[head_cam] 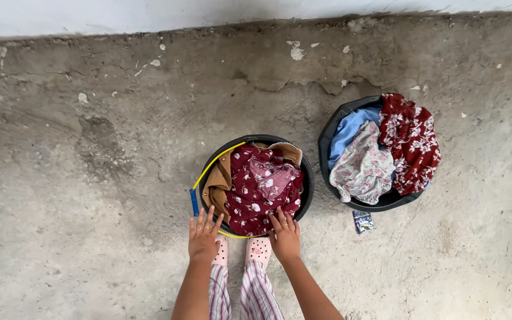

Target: Hang wet clothes on a drying rack using hangers.

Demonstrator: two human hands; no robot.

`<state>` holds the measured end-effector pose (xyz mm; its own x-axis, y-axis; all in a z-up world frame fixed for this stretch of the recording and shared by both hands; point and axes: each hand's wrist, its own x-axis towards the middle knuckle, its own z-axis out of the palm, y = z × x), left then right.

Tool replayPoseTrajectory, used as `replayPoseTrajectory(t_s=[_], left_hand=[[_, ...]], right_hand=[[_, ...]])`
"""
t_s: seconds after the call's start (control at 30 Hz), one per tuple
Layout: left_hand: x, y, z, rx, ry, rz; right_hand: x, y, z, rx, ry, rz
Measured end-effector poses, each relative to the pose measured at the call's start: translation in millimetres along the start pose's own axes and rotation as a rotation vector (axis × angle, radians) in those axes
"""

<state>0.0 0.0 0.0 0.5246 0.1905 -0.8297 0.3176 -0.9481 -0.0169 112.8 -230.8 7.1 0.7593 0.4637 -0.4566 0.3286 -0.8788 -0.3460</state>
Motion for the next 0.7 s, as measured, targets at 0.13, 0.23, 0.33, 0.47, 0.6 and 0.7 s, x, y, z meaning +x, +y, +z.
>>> replayPoseTrajectory(t_s=[0.13, 0.23, 0.33, 0.47, 0.6, 0.7], left_hand=[[16.2, 5.4, -13.6, -0.054, -0.152, -0.035], [15.9, 8.7, -13.5, -0.124, -0.181, -0.062], [3.5, 19.5, -11.1, -0.121, -0.104, -0.036], [-28.6, 45.2, -36.2, -0.358, 0.131, -0.030], [-53.0, 75.0, -46.9, -0.662, 0.405, 0.054], [-63.3, 82.9, -71.5, -0.941, 0.736, 0.140]], right_hand=[[8.3, 12.3, 9.8, -0.015, 0.136, -0.059], [9.9, 8.4, 3.6, 0.080, 0.198, -0.087], [7.2, 1.3, -5.3, 0.207, 0.198, -0.021], [5.1, -12.5, -21.9, 0.367, 0.327, 0.072], [2.5, -22.0, -48.6, 0.816, 0.265, 0.220], [0.3, -36.7, -89.1, 1.259, 0.198, 0.268]])
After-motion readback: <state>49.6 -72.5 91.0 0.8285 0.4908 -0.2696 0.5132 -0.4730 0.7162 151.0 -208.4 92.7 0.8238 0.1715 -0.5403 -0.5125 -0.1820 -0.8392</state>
